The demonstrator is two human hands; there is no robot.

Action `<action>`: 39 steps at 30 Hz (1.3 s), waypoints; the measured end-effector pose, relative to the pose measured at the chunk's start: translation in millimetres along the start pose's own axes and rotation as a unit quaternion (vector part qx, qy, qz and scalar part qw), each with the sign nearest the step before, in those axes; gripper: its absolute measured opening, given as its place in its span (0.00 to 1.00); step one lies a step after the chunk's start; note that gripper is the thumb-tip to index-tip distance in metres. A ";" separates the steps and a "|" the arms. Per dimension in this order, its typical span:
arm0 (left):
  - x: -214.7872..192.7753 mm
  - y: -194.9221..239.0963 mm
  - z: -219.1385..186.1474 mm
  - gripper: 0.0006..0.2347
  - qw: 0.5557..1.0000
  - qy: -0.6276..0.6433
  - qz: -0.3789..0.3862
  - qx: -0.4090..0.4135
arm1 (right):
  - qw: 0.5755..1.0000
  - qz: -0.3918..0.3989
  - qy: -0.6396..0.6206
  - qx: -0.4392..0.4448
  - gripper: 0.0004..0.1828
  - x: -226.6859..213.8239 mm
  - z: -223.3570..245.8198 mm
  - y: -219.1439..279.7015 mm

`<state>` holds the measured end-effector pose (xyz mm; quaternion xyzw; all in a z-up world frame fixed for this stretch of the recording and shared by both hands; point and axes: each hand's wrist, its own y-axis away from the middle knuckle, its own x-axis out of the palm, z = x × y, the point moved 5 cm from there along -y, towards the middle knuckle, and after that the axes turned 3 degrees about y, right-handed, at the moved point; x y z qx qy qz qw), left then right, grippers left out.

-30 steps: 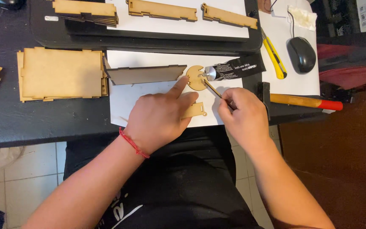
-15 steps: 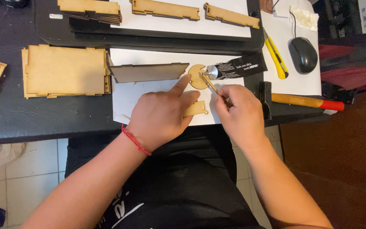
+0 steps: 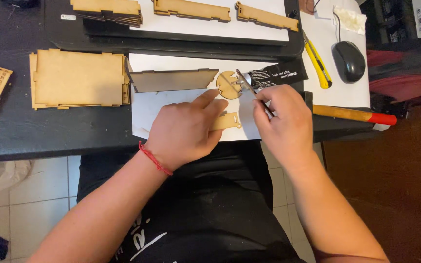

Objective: The person assembles a wooden model by applying glue to small wooden pieces and joining them together. They use a hammer to tap the pieces into place and occasionally pick up other parts from the table.

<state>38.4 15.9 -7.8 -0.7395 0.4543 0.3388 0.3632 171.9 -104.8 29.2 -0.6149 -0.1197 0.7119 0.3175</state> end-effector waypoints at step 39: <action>-2.1 0.0 -2.5 0.18 0.999 -0.031 0.038 0.002 | 0.967 0.083 -0.126 0.206 0.15 19.7 -5.8 16.0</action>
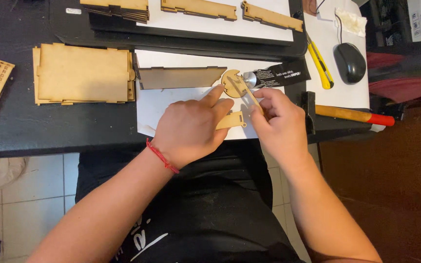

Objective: The person assembles a wooden model by applying glue to small wooden pieces and joining them together. They use a hammer to tap the pieces into place and occasionally pick up other parts from the table.

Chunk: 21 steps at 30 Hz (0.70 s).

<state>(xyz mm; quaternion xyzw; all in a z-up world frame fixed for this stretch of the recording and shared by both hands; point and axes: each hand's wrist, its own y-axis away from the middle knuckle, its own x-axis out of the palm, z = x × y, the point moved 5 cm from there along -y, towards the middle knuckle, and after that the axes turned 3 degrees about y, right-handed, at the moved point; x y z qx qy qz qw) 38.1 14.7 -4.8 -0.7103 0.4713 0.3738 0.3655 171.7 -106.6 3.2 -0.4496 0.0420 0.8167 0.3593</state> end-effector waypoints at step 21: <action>-1.1 0.9 -1.3 0.17 1.000 -0.012 0.000 -0.001 | 0.988 0.042 -0.126 0.081 0.10 -9.6 -8.7 -7.7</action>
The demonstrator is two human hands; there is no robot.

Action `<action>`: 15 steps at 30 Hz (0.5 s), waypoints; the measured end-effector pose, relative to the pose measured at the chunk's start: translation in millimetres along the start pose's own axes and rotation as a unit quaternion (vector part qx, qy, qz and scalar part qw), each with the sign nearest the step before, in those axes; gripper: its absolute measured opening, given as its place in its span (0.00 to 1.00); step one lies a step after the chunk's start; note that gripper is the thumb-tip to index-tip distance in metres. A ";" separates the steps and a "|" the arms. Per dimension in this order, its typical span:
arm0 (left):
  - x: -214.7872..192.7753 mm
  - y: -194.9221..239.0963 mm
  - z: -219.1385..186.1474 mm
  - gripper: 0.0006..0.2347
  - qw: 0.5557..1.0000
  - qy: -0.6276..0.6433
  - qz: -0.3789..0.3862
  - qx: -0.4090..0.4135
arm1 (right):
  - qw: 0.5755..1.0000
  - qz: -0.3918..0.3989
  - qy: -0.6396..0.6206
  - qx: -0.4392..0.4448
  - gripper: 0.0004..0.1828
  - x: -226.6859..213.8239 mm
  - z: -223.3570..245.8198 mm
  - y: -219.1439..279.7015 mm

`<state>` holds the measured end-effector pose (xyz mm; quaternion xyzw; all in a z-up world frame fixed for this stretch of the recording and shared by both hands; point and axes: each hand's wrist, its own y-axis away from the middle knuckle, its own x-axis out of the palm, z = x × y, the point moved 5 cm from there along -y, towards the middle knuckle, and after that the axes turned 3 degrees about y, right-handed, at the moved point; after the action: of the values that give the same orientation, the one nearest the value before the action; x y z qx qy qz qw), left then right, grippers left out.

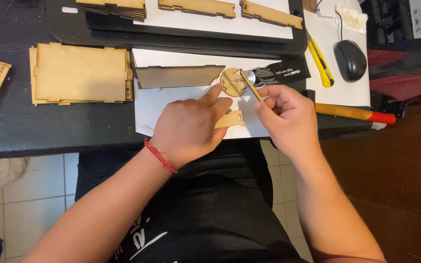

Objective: The person assembles a wooden model by applying glue to small wooden pieces and joining them together. They use a hammer to tap the pieces into place and occasionally pick up other parts from the table.

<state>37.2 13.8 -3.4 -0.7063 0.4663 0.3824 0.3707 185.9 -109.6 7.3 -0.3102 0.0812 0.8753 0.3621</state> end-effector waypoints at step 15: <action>15.1 10.7 6.9 0.16 0.996 0.034 -0.075 0.026 | 0.999 0.025 -0.046 0.016 0.07 -14.2 24.8 -5.2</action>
<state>29.8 11.0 -21.5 -0.7423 0.4336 0.3172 0.4005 185.1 -105.0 36.0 -0.2617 0.0863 0.8959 0.3484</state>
